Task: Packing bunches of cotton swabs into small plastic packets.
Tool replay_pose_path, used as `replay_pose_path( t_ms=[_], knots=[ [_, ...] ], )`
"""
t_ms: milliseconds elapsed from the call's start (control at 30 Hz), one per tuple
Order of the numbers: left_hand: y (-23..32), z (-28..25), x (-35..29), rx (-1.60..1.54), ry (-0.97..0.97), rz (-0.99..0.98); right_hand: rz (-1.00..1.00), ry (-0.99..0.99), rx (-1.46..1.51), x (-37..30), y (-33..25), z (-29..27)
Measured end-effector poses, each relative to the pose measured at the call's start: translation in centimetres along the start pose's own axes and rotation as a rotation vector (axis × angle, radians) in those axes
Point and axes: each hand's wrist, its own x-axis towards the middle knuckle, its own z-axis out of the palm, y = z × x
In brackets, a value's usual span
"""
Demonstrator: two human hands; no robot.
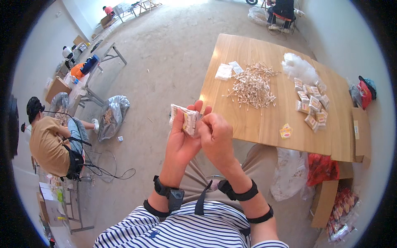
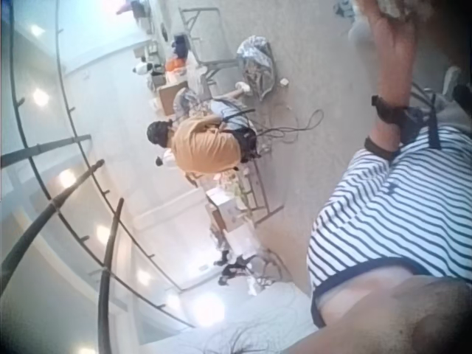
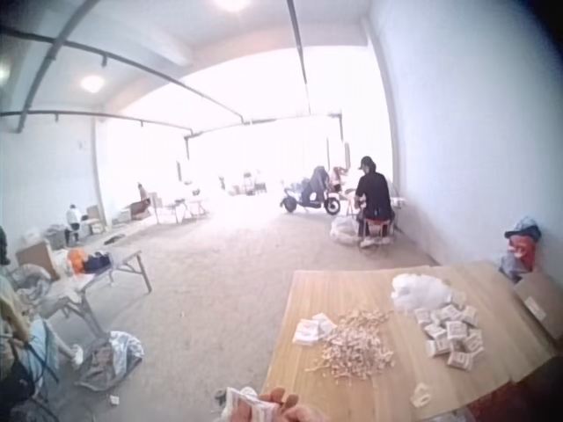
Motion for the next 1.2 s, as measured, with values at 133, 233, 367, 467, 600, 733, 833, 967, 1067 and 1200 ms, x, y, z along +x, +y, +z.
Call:
replay_pose_path(
  t_ms=[133,233,367,467,600,733,833,967,1067,1200],
  knots=[
    [0.0,0.4,-0.1,0.029,-0.043,0.004,-0.039,-0.034,0.043,-1.1,-0.5,-0.1],
    [0.0,-0.2,0.1,0.027,-0.027,0.003,-0.067,-0.023,-0.018,-1.3,-0.6,0.0],
    [-0.7,0.4,0.0,0.025,-0.011,0.016,-0.002,-0.007,-0.004,-1.1,-1.0,-1.1],
    [-0.6,-0.2,0.3,0.063,-0.011,0.052,0.124,-0.005,0.104,-1.2,-0.2,-0.9],
    [-0.7,0.1,0.4,0.126,0.008,0.106,0.128,0.013,0.272,-0.6,-1.2,-0.6],
    [-1.4,0.4,0.5,0.265,-0.042,0.136,0.067,-0.023,0.115,-0.2,-1.2,0.1],
    [-2.0,0.9,0.3,0.229,-0.003,0.142,0.255,0.014,0.385,-0.1,-1.1,0.3],
    [-2.5,0.8,0.3,0.210,0.011,0.128,0.229,0.097,0.274,-0.1,-0.9,0.2],
    [-2.7,0.6,0.4,0.174,0.002,0.108,0.279,0.117,0.323,0.0,-0.3,0.0],
    [-3.0,0.0,0.5,0.168,-0.010,0.098,0.157,0.158,0.206,0.0,-0.2,-0.1]
  ],
)
